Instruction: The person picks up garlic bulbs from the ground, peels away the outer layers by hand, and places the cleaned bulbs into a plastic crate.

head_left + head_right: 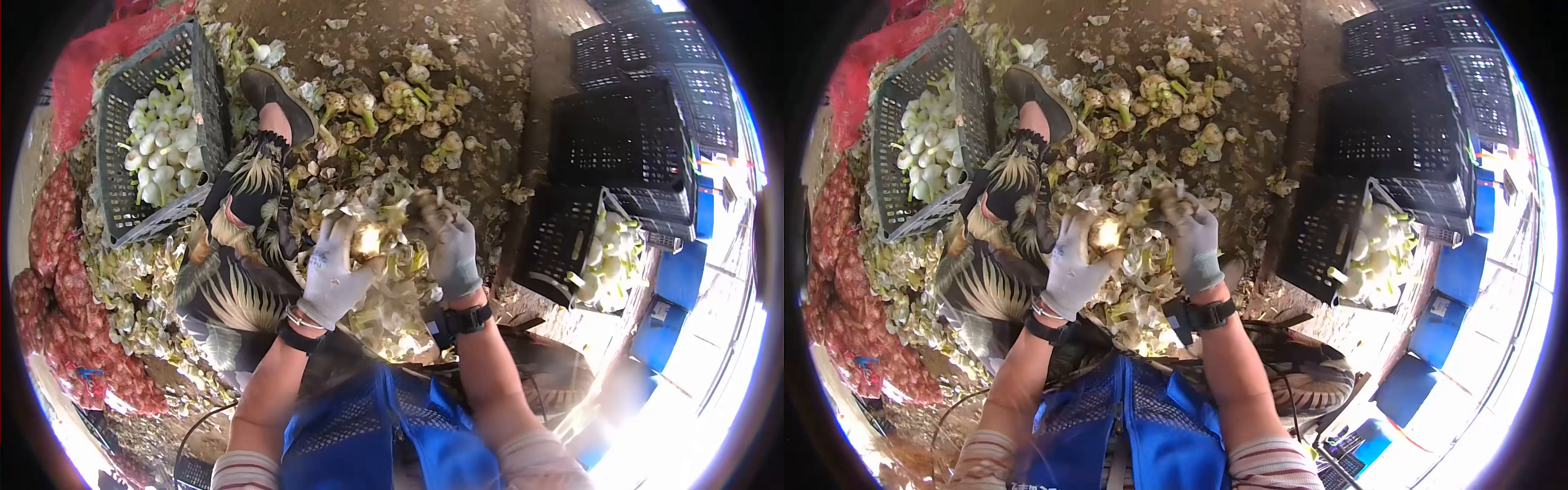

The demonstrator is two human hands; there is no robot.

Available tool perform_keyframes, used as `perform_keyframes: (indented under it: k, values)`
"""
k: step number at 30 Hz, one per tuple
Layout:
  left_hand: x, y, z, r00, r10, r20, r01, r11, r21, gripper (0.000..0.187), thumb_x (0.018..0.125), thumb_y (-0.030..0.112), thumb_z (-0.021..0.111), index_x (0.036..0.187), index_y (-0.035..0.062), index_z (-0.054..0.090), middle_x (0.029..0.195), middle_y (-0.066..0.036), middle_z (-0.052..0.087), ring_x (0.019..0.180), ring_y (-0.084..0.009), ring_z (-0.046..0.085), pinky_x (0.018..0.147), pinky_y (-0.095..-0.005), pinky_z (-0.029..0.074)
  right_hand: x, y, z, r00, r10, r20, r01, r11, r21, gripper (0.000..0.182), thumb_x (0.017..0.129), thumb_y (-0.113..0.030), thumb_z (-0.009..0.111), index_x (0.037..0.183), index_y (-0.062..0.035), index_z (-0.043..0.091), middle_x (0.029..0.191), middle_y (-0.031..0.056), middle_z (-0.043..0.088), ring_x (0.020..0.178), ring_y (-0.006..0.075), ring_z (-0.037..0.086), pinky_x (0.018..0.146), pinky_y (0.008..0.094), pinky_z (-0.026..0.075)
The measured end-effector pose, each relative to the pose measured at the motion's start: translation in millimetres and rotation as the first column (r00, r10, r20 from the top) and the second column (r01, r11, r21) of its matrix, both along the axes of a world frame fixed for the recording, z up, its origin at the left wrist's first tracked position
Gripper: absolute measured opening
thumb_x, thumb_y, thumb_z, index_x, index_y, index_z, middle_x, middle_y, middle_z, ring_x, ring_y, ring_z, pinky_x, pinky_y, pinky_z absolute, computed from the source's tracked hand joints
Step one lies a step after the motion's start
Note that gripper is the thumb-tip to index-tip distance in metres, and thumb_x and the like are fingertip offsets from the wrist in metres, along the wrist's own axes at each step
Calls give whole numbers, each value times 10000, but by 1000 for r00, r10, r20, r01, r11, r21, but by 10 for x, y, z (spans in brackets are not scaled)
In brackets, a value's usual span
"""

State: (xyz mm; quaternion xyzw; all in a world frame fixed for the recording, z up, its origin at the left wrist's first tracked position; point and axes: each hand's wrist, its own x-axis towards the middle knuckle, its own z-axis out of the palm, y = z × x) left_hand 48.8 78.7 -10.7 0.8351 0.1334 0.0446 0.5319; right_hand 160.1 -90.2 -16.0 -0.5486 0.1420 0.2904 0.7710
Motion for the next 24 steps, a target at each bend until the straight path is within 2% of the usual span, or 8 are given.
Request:
perform_keyframes:
  k: [3,5,11,14,19,21,23,24]
  values:
    - [-70,-80,137,993,63,101,-79,984,162,651,684,62,768,1266,-7,483,1121,-201,521,1019,-396,545,859,-449,479,-219,7,80,994,103,-30,-107,968,-226,284,970,-219,658,1113,26,685,983,76,729,887,129,651,806,243,500]
    - [-94,-176,336,995,35,92,-50,986,162,688,663,61,788,1271,-1,474,1136,-210,517,1020,-404,547,856,-450,482,-498,99,-28,843,350,410,-75,829,-554,281,980,-168,619,1149,52,668,917,59,728,838,72,602,752,250,491]
    - [-238,-155,440,992,80,97,-71,993,-89,706,700,131,808,1321,9,496,1179,-204,557,1052,-367,579,893,-415,499,-575,-81,484,869,366,333,-147,834,-532,292,936,0,542,1201,78,636,968,68,723,918,77,617,809,238,492]
    - [-256,-131,434,993,93,67,-66,945,-321,721,710,137,814,1345,9,496,1170,-164,571,1043,-301,588,891,-387,499,-574,-166,512,961,238,141,-233,971,-51,511,870,127,408,1364,61,522,1189,56,648,1038,89,614,900,218,491]
    - [-268,-168,331,985,55,167,-16,973,-228,725,729,138,812,1366,10,489,1148,-132,586,1022,-253,598,897,-348,497,-509,-165,418,953,259,159,-274,958,80,501,881,103,420,1366,28,520,1195,58,645,1017,112,643,852,242,531]
    - [-267,-160,398,980,170,-101,-155,337,-929,705,736,127,807,1358,9,494,1166,-125,582,1053,-237,590,934,-340,479,-510,-141,593,947,320,27,-320,947,33,430,914,57,471,1337,26,536,1151,46,658,977,101,645,801,250,539]
    - [-251,-152,484,976,213,-40,-112,340,-934,688,745,114,802,1353,17,496,1169,-116,574,1098,-224,571,953,-365,475,-522,-139,686,959,282,20,-283,952,119,381,923,12,509,1301,22,558,1152,55,664,994,114,647,833,259,541]
    - [-258,-122,498,986,168,-1,-118,690,-715,683,737,106,802,1344,19,499,1171,-124,576,1101,-250,574,951,-377,476,-523,-132,736,969,247,12,-244,949,201,337,933,-32,548,1264,18,580,1153,63,671,1011,128,648,865,269,543]
